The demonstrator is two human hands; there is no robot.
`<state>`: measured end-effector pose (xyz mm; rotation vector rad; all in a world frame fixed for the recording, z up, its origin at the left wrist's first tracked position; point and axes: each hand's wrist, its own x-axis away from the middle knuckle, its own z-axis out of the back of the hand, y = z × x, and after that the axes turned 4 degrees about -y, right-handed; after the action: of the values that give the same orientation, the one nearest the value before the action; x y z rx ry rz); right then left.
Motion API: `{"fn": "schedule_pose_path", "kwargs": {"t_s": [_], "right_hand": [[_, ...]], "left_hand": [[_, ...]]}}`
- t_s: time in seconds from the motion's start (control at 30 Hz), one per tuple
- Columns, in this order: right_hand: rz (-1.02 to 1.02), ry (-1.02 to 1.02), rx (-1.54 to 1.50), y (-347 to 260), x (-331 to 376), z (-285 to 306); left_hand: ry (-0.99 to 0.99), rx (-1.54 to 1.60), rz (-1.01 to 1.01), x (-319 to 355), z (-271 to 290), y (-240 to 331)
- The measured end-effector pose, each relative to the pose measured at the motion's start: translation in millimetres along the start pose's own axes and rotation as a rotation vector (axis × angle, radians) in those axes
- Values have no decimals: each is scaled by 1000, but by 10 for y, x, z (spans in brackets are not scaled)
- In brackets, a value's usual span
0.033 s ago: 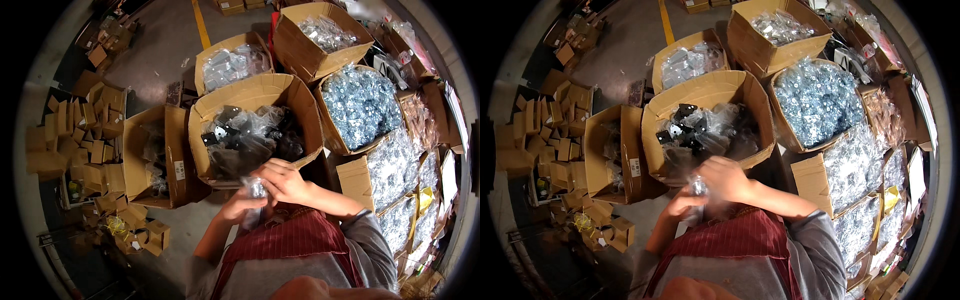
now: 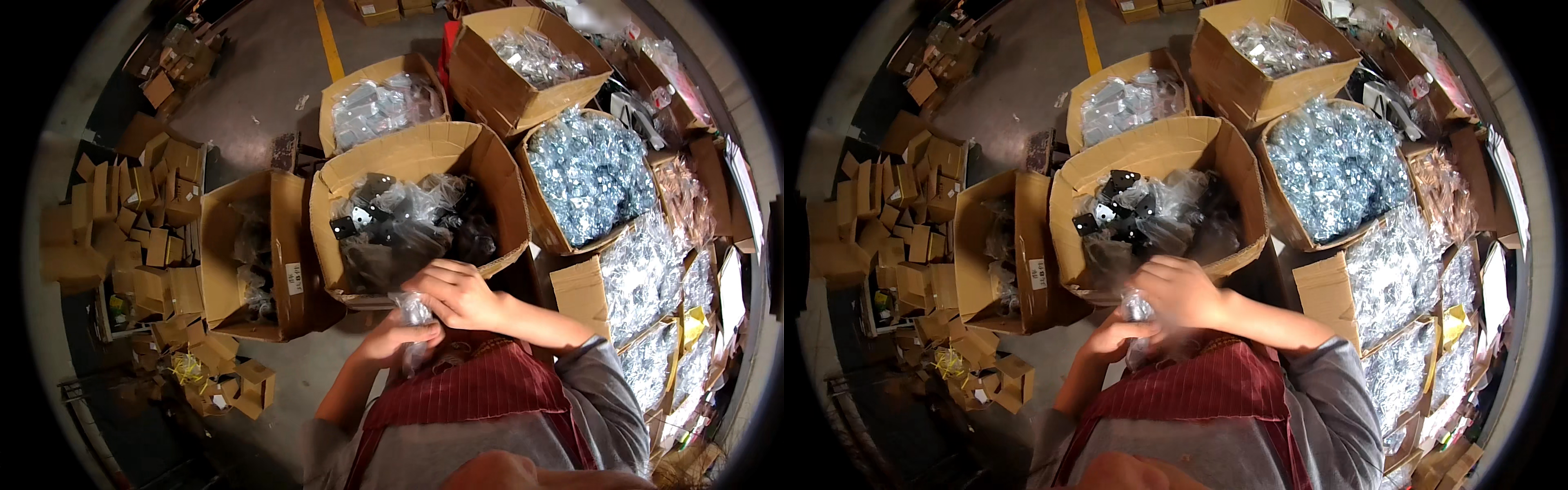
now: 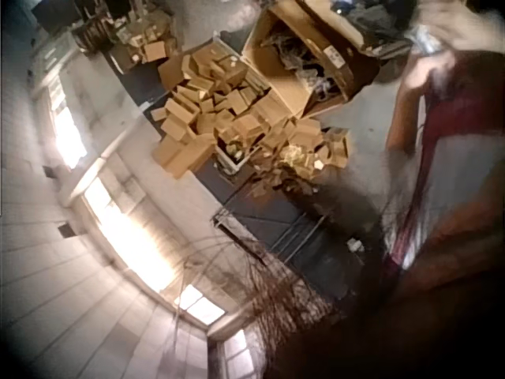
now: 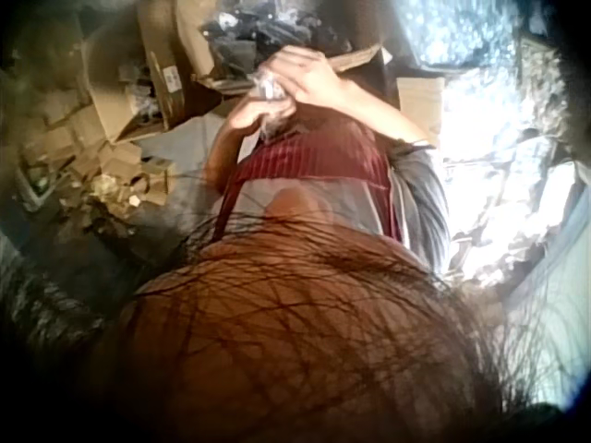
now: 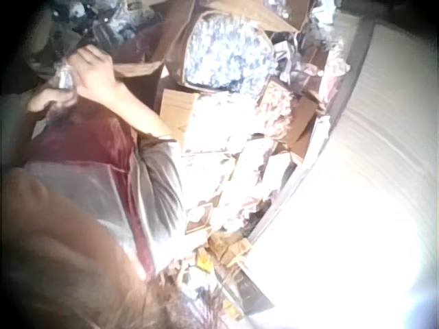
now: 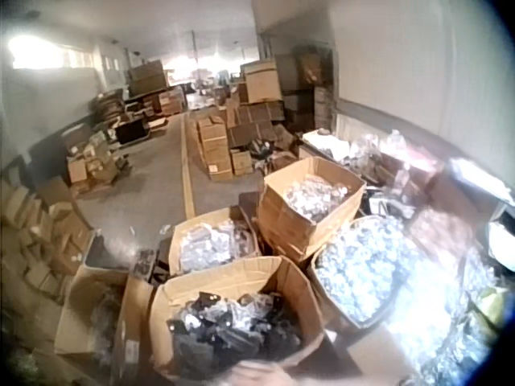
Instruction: The person repeatedly picks small black plastic parts from a large bin, places them on a digital scale, and then transfers them into a cardboard box. The person also handles bubble wrap and other packaging materials on the table.
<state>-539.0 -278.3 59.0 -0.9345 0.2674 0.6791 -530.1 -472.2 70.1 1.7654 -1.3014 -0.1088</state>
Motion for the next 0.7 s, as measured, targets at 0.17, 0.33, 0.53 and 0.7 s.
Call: {"fn": "schedule_pose_path", "kwargs": {"t_s": [0.17, 0.33, 0.53, 0.7], "right_hand": [[-362, -293, -729, 799, -681, 13], [-164, -714, 1008, 2504, -269, -258], [-14, -768, 908, 2834, 27, -379], [117, -359, 572, 1423, -554, 79]], "left_hand": [[142, 313, -165, 43, 378, 324], [351, 314, -410, -172, 764, 438], [379, 290, -415, -364, 1105, 383], [355, 409, -487, -500, 1215, 274]]}}
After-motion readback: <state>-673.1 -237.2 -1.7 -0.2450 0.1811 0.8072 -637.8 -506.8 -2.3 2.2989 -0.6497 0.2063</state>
